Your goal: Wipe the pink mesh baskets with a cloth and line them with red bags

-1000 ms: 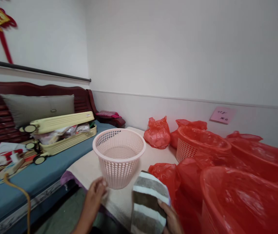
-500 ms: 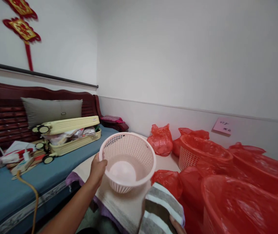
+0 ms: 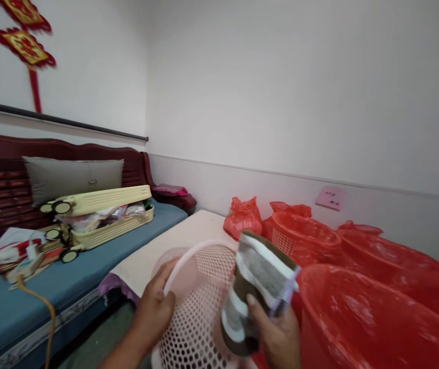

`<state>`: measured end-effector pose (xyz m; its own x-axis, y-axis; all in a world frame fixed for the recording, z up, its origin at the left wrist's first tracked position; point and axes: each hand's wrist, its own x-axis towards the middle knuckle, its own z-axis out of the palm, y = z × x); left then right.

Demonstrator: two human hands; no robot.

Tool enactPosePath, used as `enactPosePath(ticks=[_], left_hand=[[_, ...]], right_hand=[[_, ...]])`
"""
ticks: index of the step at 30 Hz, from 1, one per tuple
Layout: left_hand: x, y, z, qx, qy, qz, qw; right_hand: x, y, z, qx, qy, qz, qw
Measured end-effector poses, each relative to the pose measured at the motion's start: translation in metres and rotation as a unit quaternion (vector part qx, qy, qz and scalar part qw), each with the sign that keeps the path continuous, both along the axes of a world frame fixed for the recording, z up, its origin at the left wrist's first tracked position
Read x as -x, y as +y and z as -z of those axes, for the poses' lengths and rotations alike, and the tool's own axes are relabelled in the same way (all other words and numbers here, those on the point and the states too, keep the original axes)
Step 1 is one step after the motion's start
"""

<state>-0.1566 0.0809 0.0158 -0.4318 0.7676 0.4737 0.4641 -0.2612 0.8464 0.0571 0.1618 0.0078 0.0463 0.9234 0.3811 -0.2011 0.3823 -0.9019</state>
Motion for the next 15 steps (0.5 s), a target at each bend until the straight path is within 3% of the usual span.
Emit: enactPosePath(ticks=[2, 4, 6, 8, 11, 15], left_hand=[[-0.016, -0.003, 0.013, -0.020, 0.073, 0.035, 0.997], [-0.025, -0.004, 0.026, -0.038, 0.125, 0.053, 0.990], [-0.027, -0.005, 0.036, -0.041, 0.146, 0.044, 0.987], [-0.024, -0.005, 0.041, -0.025, 0.148, 0.014, 0.989], [-0.019, -0.006, 0.038, 0.001, 0.152, -0.004, 0.988], [-0.015, -0.008, 0.025, -0.008, 0.128, 0.027, 0.991]], right_hand=[[0.020, -0.009, -0.016, -0.107, -0.132, 0.001, 0.985], [0.035, -0.018, -0.026, -0.231, -0.267, -0.010, 0.936], [0.045, -0.025, -0.033, -0.304, -0.369, -0.044, 0.877], [0.050, -0.028, -0.037, -0.321, -0.440, -0.071, 0.836], [0.050, -0.024, -0.042, -0.315, -0.505, -0.067, 0.801], [0.042, -0.001, -0.047, -0.274, -0.530, -0.001, 0.802]])
